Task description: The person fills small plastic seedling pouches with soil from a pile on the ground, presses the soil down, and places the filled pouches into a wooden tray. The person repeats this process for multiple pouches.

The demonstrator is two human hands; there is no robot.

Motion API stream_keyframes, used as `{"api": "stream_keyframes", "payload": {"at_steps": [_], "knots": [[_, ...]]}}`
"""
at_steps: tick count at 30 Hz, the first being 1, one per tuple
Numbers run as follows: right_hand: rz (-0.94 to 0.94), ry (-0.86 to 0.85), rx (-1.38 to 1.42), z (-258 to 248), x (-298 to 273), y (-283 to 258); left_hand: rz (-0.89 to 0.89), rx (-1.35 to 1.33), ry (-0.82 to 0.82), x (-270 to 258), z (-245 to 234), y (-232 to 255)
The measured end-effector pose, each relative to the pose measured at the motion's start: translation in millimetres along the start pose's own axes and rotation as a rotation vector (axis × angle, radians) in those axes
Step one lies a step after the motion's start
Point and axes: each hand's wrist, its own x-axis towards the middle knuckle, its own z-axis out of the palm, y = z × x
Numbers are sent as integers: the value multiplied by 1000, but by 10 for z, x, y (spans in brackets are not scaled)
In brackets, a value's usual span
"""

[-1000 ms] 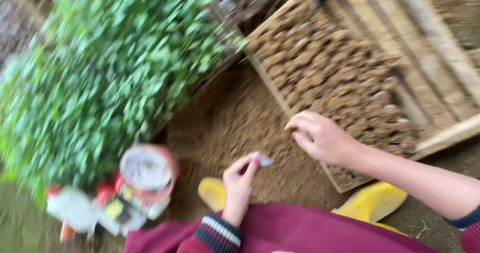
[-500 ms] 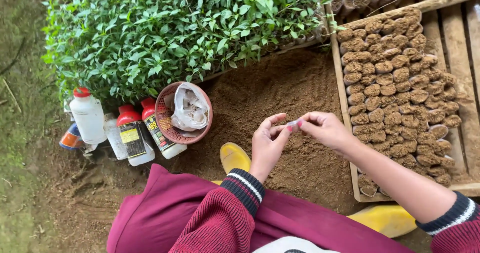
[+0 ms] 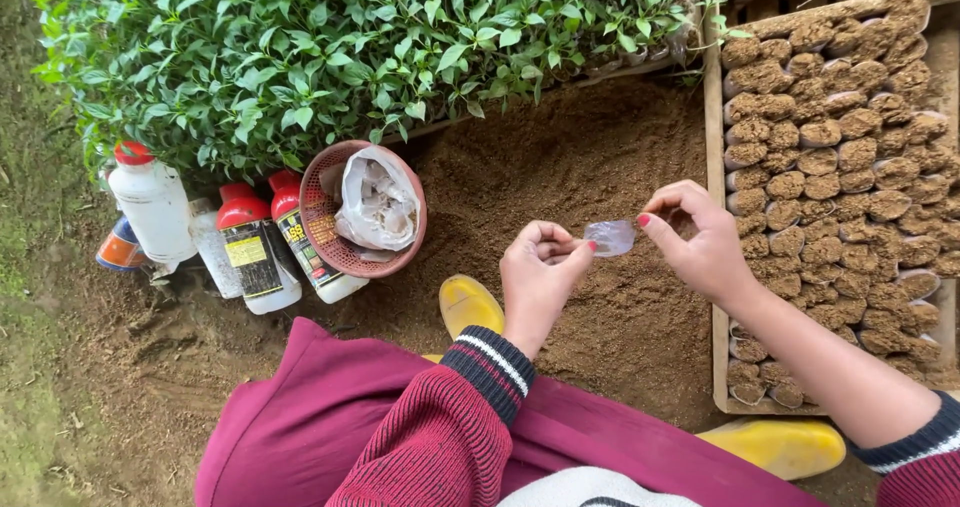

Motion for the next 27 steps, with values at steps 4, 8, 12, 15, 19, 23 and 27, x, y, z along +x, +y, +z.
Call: {"api": "stream_keyframes", "payload": {"at_steps": [4, 8, 12, 15, 19, 23, 27], "knots": [[-266, -97, -96, 90, 78, 299, 63, 24, 51, 88, -16, -10], [-323, -147, -422, 212, -120, 696, 210, 50, 137, 87, -55, 220], [76, -226, -523, 339, -666, 721, 266, 7, 161, 50, -105, 292], [-260, -208, -745, 581, -1015, 1379, 250, -3, 140, 31, -109, 226], [-295, -152, -849, 871, -921, 1622, 247, -2, 115, 6, -107, 205], [-463, -48, -772, 1005, -487, 1730, 265, 35, 56, -30, -88, 141], [-766, 30, -723, 1016, 47, 2230, 306, 169, 9, -59, -106, 134]]}}
